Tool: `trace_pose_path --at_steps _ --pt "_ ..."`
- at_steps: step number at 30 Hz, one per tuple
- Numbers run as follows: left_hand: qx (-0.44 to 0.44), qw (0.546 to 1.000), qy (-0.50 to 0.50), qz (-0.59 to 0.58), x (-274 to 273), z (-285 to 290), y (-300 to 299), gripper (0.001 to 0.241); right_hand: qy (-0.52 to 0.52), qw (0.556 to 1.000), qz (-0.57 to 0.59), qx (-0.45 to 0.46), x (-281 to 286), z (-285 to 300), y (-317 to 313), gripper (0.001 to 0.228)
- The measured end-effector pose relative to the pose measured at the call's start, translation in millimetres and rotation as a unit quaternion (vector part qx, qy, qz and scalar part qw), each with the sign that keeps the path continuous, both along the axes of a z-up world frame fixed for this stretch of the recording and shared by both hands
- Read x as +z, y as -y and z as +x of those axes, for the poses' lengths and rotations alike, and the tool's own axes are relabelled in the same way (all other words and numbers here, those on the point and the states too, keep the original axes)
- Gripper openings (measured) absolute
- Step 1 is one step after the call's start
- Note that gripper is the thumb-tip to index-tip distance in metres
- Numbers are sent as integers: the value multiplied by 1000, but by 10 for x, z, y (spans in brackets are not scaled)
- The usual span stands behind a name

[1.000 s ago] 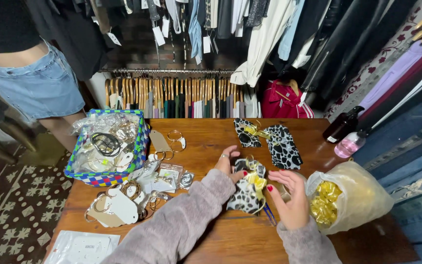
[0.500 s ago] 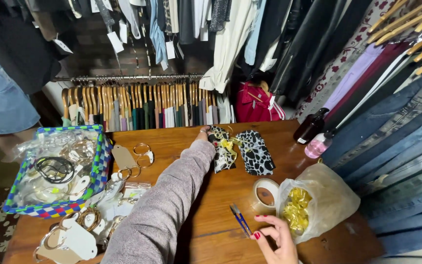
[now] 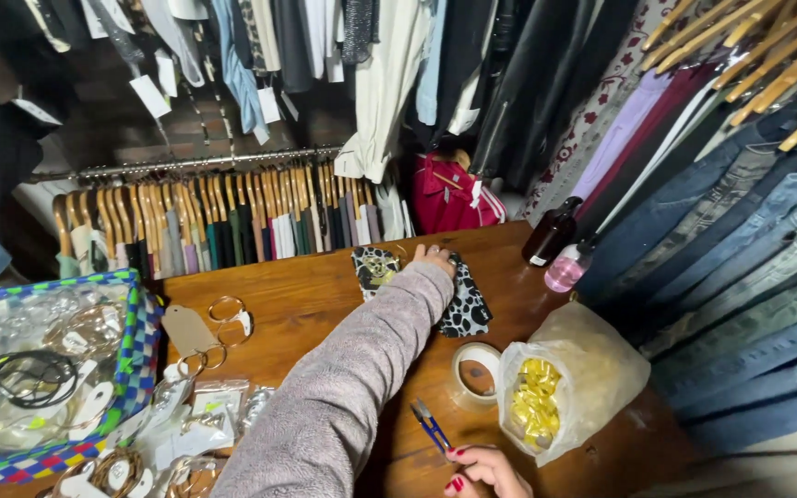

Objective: Packing small accessories into decorative bags and sealing them with tape on a workspace.

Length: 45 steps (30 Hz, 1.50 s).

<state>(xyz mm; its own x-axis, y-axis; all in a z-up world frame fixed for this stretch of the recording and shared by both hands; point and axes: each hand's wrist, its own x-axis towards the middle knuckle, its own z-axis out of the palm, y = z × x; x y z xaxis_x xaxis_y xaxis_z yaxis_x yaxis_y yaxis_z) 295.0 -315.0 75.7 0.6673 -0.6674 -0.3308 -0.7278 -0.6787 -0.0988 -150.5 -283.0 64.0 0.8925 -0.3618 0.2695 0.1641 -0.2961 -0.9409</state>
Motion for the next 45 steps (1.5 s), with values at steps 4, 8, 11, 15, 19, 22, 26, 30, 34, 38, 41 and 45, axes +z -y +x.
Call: trace_pose_path --at_steps 4,8,11,15,19,22,26,30,34,38,41,45 --pt "-6 1000 29 -3 -87 -1 109 50 -132 988 -63 -47 -141 -118 164 31" --pt "7 1000 21 0 6 -19 78 44 -92 994 -43 -47 -6 -195 136 25" --pt "12 1000 18 -21 82 -26 62 43 -94 992 -56 -55 94 -205 92 23" --pt "30 989 42 -140 94 -18 -32 43 -37 995 -85 -32 90 -189 36 27" --pt "70 946 89 -305 -165 51 36 39 -14 999 -31 -15 167 -183 -35 19" --pt "111 745 79 -653 -94 -140 -24 27 13 999 -35 -16 340 -171 -87 15" --pt "137 734 11 -665 618 -707 -750 10 41 995 -95 -5 413 -100 112 24" --pt "44 704 -30 -708 1020 -1541 -1624 10 181 965 -186 -24 611 127 296 55" --pt "35 745 -39 -665 818 -2407 -2197 12 256 937 -231 -50 871 307 174 68" --pt "26 802 -71 -593 42 -2760 -2466 10 90 977 -147 124 722 596 -124 95" --pt "40 803 -29 -593 -462 -2818 -2632 9 -106 982 -43 148 424 779 -292 83" --pt "98 814 -18 -573 -542 -2868 -2861 29 -172 971 2 165 159 956 -402 55"
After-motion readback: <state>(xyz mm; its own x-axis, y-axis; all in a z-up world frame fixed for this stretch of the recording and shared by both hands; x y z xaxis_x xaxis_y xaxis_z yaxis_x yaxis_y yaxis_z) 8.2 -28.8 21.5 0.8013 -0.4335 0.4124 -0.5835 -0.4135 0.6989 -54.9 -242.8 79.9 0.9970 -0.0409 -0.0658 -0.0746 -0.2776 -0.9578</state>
